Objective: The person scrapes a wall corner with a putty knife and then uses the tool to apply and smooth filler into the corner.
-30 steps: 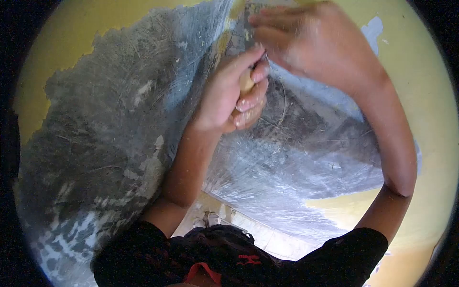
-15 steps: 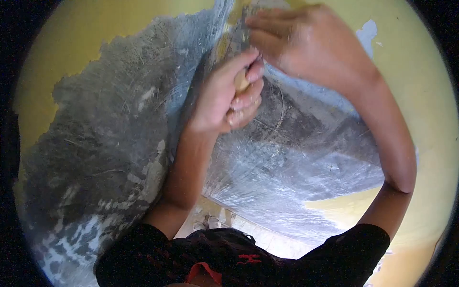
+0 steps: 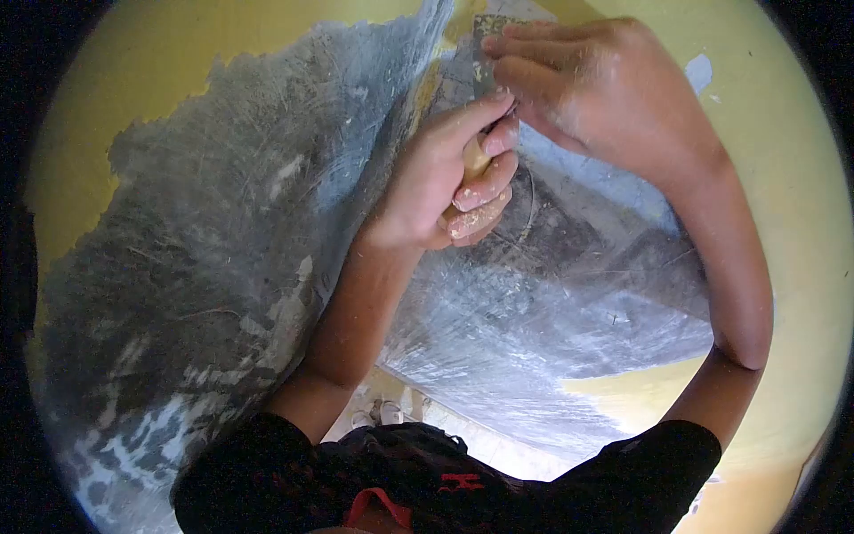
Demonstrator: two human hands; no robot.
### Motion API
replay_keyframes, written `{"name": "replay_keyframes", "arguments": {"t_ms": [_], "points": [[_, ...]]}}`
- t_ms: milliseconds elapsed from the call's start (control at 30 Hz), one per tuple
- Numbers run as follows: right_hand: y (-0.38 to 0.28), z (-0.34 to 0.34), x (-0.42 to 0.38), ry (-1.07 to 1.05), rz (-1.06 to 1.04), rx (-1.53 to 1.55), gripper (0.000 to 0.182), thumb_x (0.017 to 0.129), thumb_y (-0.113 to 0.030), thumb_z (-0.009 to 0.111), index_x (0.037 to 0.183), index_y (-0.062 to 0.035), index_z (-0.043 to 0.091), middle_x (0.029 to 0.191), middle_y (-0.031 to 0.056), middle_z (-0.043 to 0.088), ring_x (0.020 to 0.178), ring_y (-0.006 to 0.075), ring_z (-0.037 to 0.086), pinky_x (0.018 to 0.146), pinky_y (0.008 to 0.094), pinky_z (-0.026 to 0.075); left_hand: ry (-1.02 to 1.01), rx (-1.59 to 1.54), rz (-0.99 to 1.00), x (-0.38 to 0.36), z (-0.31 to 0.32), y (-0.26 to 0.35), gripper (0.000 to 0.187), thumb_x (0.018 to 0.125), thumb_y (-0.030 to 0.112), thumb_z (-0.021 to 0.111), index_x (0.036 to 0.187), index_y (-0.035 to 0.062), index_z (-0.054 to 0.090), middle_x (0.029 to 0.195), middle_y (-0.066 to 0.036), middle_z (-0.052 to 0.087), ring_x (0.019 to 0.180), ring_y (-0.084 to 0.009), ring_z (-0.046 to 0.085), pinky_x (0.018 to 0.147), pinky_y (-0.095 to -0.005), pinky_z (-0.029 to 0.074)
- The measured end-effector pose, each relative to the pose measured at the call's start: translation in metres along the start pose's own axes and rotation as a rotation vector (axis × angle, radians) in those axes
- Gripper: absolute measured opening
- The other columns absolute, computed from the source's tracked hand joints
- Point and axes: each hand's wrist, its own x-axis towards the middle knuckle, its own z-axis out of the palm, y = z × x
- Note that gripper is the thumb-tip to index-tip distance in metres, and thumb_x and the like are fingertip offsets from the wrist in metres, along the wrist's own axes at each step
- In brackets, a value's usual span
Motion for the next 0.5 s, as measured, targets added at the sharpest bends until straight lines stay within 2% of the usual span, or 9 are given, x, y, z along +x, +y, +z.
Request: {"name": "replay_keyframes", "arguments": {"t_ms": [33,67,233,500], "points": [[0.002,-0.007,0.000,-0.077,0.029,0.067,0.032,0.078,-0.019,0.086,0.103,-0.0022,0.074,0.126,0.0108,0.078,0.115,0.0322,0.077,0.092,0.0420,0.065,-0.021,-0.034,-0.009,0.001,0.002,0.001,0.044,0.114,0.050,0.046,0.082,0.0193,0.047,0.047,0.003,0.038,0.025,-0.0109,0.030,0.025,-0.0287,0.024],[0.002,-0.009,0.000,-0.083,0.033,0.073,0.032,0.078,-0.019,0.086,0.103,-0.0022,0.074,0.126,0.0108,0.078,0.115,0.0322,0.077,0.092,0.0420,0.065,-0.035,-0.043,-0.010,0.001,0.004,0.003,0.044,0.114,0.050,0.046,0.081,0.0196,0.047,0.047,0.003,0.038,0.025,-0.0112,0.031,0.025,-0.0289,0.025],[0.010,-0.003,-0.001,-0.007,0.011,0.094,0.032,0.079,-0.019,0.085,0.104,-0.0032,0.073,0.126,0.0107,0.078,0.113,0.0320,0.077,0.090,0.0426,0.065,-0.024,-0.004,0.002,0.004,0.005,0.007,0.044,0.114,0.050,0.047,0.081,0.0200,0.046,0.047,0.003,0.038,0.026,-0.0115,0.031,0.025,-0.0291,0.026],[0.014,-0.007,0.003,-0.012,0.020,0.035,0.031,0.081,-0.021,0.083,0.106,-0.0031,0.073,0.127,0.0099,0.078,0.117,0.0333,0.076,0.092,0.0436,0.064,-0.007,0.019,-0.021,0.011,0.005,0.014,0.043,0.113,0.050,0.048,0.081,0.0209,0.046,0.048,0.004,0.038,0.026,-0.0108,0.030,0.026,-0.0289,0.026]]}}
